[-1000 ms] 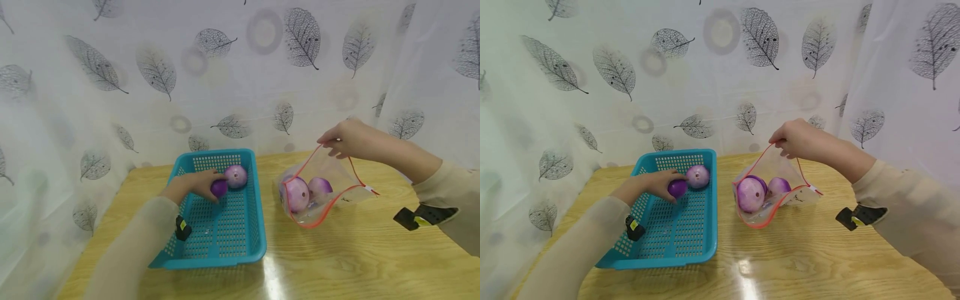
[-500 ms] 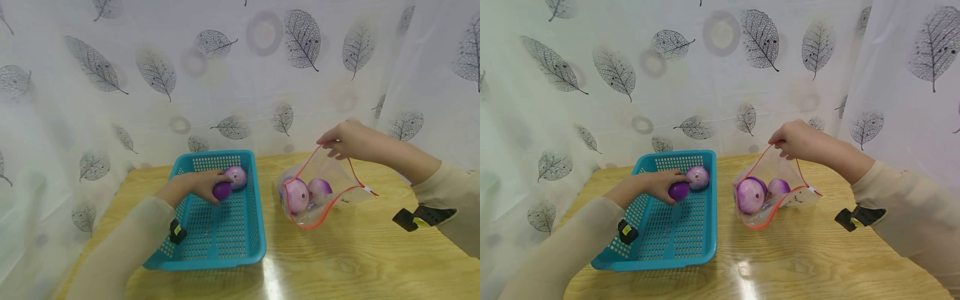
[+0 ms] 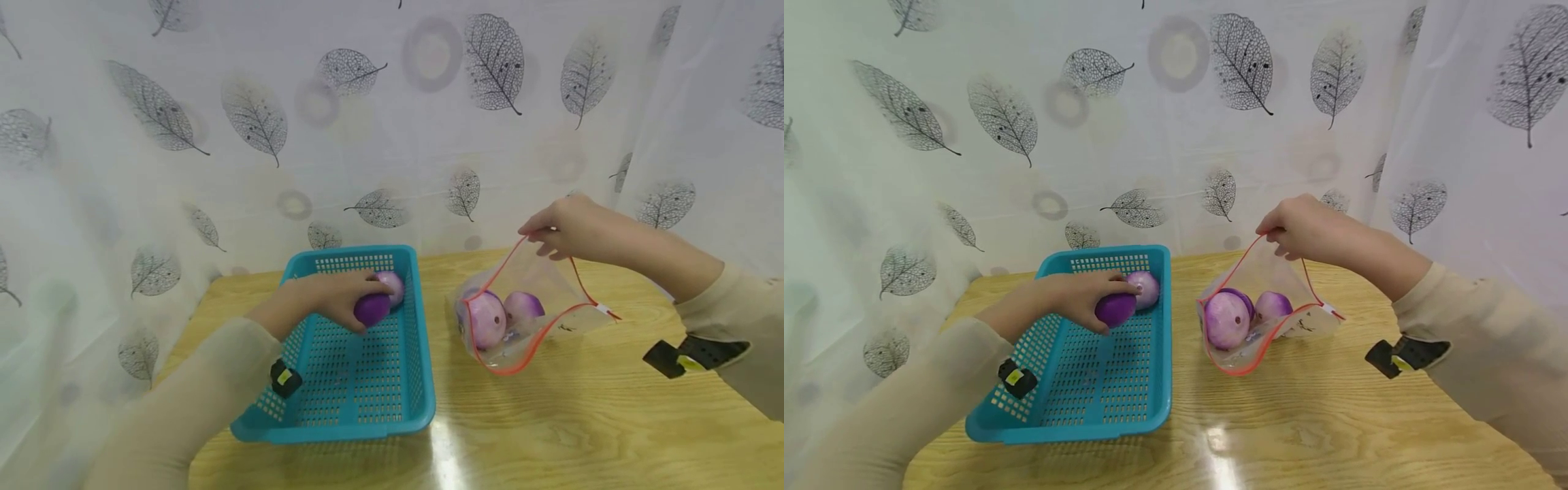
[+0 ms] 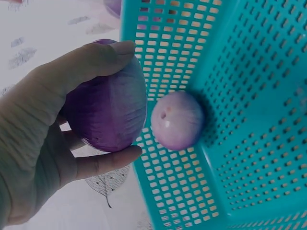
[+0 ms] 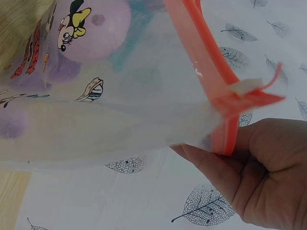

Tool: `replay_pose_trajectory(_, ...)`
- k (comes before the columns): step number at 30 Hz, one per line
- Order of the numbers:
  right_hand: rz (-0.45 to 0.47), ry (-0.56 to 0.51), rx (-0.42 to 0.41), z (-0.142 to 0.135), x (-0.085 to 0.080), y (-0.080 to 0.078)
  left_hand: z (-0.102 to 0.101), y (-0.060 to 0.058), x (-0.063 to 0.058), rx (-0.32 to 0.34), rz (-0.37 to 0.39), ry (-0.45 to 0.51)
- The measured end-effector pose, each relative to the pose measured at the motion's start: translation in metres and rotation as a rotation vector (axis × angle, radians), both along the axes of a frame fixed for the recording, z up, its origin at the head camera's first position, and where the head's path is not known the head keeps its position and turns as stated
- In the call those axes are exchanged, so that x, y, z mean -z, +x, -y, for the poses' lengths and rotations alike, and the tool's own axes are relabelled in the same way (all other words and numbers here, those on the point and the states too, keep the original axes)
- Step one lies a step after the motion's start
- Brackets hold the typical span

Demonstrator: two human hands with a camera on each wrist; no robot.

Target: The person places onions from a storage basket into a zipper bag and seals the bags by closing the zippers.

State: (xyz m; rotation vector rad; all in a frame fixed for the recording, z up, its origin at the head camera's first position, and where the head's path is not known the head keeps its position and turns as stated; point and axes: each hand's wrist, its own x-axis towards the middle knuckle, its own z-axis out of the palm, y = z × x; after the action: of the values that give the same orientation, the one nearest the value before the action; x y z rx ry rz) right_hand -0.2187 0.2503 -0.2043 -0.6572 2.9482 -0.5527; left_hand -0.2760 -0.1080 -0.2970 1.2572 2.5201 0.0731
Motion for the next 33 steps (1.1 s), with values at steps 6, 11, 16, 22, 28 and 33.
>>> replay_pose_trajectory(6, 0.0, 0.004, 0.011, -0.001, -0.001, 0.0, -0.007, 0.004, -0.01, 0.097, -0.064, 0.032)
replay_pose_trajectory(11, 0.014, -0.016, 0.01, 0.002, 0.0, 0.001, -0.013, 0.013, -0.019, 0.146, -0.148, 0.046)
replay_pose_trajectory(16, 0.019, -0.018, 0.012, 0.003, 0.0, 0.001, -0.02, 0.023, -0.032, 0.168, -0.145, 0.062)
replay_pose_trajectory(22, 0.019, 0.006, 0.01, 0.008, -0.002, 0.0, -0.03, 0.031, -0.043, 0.209, -0.169, 0.106)
replay_pose_trajectory(28, 0.023, 0.003, 0.012, 0.012, -0.003, -0.001, -0.041, 0.04, -0.058, 0.239, -0.193, 0.132)
replay_pose_trajectory(33, 0.013, 0.011, 0.007, 0.014, -0.003, 0.0, -0.051, 0.046, -0.071, 0.27, -0.187, 0.199)
